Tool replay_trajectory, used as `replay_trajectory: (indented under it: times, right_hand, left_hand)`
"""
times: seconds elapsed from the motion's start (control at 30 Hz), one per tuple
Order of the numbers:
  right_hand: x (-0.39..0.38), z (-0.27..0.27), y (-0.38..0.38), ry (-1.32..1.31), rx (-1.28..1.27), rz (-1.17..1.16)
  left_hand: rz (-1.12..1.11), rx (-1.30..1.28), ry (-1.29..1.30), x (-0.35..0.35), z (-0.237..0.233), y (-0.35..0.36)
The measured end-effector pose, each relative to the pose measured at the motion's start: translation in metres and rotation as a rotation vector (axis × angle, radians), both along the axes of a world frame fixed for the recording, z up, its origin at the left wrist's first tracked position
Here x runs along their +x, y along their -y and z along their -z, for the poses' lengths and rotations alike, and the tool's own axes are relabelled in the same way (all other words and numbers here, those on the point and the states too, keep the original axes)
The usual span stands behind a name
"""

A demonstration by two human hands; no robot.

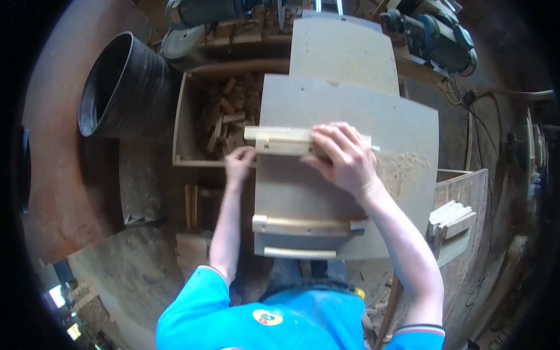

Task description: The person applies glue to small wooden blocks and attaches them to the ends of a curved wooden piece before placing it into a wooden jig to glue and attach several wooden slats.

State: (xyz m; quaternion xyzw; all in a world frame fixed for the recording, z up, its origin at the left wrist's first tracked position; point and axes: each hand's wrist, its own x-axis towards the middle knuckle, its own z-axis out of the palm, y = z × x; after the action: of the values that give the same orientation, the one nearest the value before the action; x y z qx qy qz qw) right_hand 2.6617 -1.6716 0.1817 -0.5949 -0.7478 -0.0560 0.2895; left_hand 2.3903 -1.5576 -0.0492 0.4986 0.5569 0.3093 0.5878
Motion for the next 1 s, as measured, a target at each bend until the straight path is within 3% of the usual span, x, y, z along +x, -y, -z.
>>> replay_trajectory:
  times: [0.03,0.1,0.23,0.27,0.37,1.0]
  right_hand:
    - [0.000,-0.002,0.000,0.007,0.009,-0.017]
    - [-0.001,-0.003,-0.004,0.007,0.023,-0.043]
    - [0.011,0.000,-0.014,0.028,0.046,-0.064]
    - [0.013,0.001,-0.017,0.030,0.049,-0.059]
    - [0.020,0.005,-0.028,0.026,0.048,-0.072]
    - [0.066,-0.001,-0.108,0.090,-0.035,-0.105]
  left_hand:
    - [-0.019,0.143,-0.029,-0.012,-0.047,0.000]
    - [0.005,0.175,0.086,-0.024,-0.118,-0.003]
    - [0.190,0.233,-0.023,-0.006,-0.198,-0.029]
    - [0.259,0.286,-0.103,-0.001,-0.204,-0.038]
    - [0.299,0.126,-0.097,0.011,-0.208,-0.063]
    - [0.303,0.003,-0.007,0.055,-0.218,-0.157]
